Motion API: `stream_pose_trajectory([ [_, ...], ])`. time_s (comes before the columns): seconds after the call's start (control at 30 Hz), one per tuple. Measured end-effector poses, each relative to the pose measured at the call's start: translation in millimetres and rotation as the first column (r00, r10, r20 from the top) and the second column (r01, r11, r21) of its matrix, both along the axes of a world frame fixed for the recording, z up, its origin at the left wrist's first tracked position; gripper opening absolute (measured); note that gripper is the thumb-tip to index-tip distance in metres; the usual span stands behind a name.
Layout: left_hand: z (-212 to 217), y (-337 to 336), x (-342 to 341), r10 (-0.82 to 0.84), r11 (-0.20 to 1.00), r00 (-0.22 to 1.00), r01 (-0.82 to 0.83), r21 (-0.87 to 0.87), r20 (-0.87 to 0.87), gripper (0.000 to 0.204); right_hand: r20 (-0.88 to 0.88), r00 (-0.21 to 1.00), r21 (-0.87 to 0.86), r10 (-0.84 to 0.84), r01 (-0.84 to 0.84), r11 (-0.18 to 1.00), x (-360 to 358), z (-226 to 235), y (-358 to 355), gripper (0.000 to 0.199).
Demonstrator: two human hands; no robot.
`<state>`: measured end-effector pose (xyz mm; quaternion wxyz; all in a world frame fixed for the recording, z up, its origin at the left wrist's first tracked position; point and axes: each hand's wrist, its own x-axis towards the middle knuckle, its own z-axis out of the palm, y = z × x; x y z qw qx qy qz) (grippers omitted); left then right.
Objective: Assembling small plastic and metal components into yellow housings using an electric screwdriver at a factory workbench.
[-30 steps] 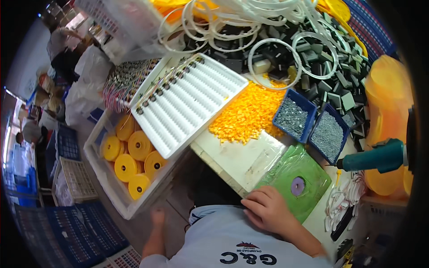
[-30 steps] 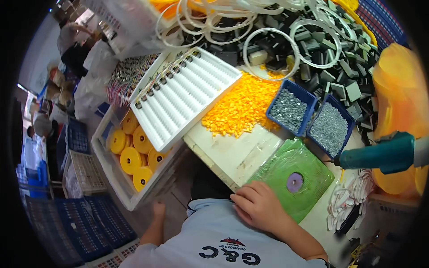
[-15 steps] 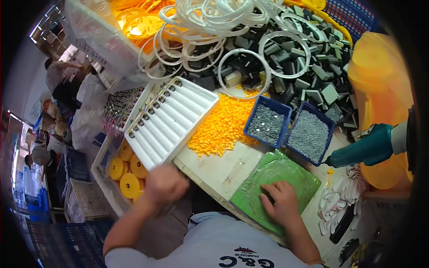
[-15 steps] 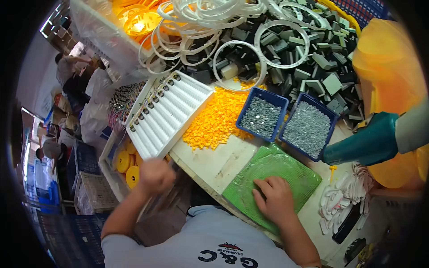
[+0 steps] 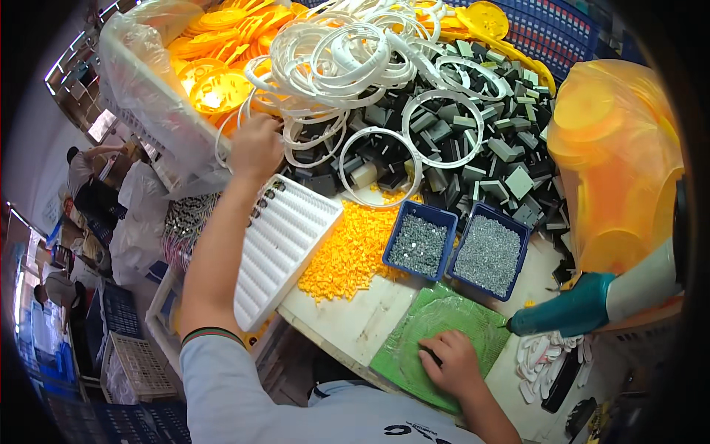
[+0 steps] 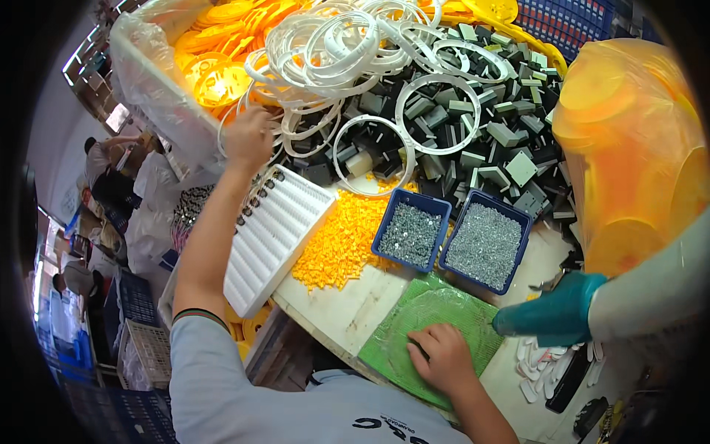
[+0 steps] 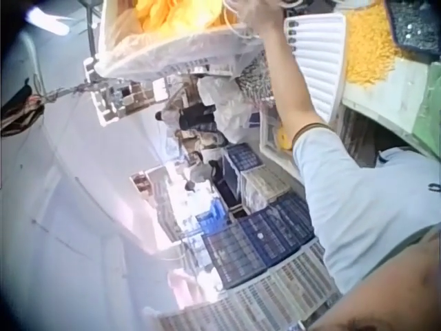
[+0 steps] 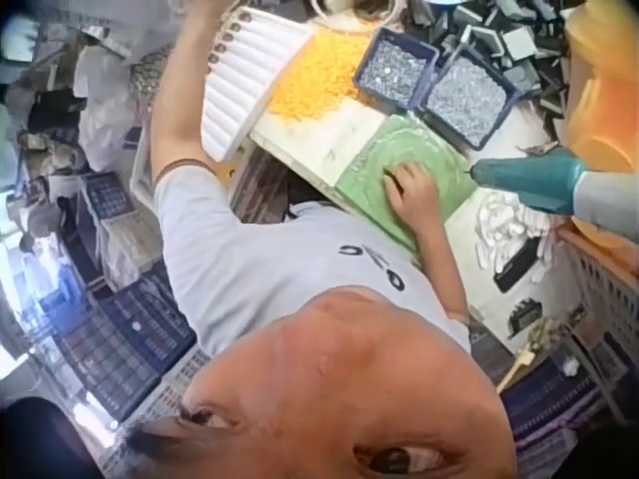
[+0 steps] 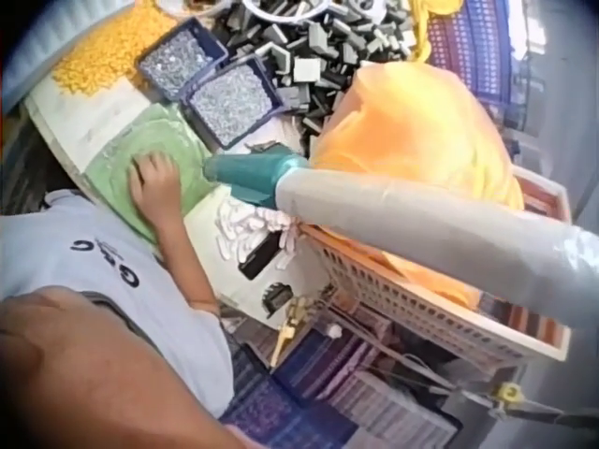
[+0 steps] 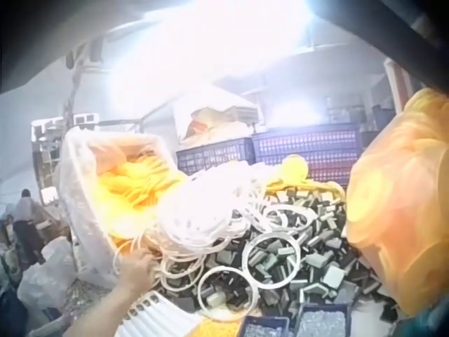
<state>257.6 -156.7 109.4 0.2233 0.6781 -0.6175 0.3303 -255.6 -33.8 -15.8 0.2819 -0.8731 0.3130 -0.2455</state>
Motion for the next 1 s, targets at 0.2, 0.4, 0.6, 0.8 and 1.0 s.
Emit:
stream_pose_trajectory([
  [0.2, 37.0, 2.6, 127.5, 0.313, 0.949, 0.905, -0.288, -0.128, 0.288, 0.026, -0.038, 0.999, -0.025, -0.012, 0.011, 1.0, 0.9, 5.2, 1.1, 0.016],
  [0.4, 36.0, -10.5, 173.8, 0.444, 0.881, 0.887, -0.458, 0.12, 0.126, 0.018, -0.036, 0.998, -0.027, -0.058, 0.057, 0.998, 3.9, 8.1, 1.7, 0.013],
  [0.6, 41.2, -33.1, 176.7, 0.493, 0.825, 0.796, -0.556, 0.104, 0.351, 0.014, -0.019, 0.996, -0.086, -0.086, 0.084, 0.993, -2.1, -1.0, 10.8, 0.014],
  [0.8, 57.6, -21.5, 228.9, 0.501, 0.861, 0.823, -0.504, -0.06, 0.267, 0.016, 0.027, 0.999, -0.158, -0.031, 0.035, 0.987, -1.1, -13.2, 4.9, 0.013],
  [1.0, 102.1, 22.9, 131.3, 0.186, 0.978, 0.938, -0.148, -0.149, 0.293, 0.023, 0.151, 0.98, -0.291, -0.128, 0.168, 0.942, -28.5, 9.2, -6.4, 0.01],
])
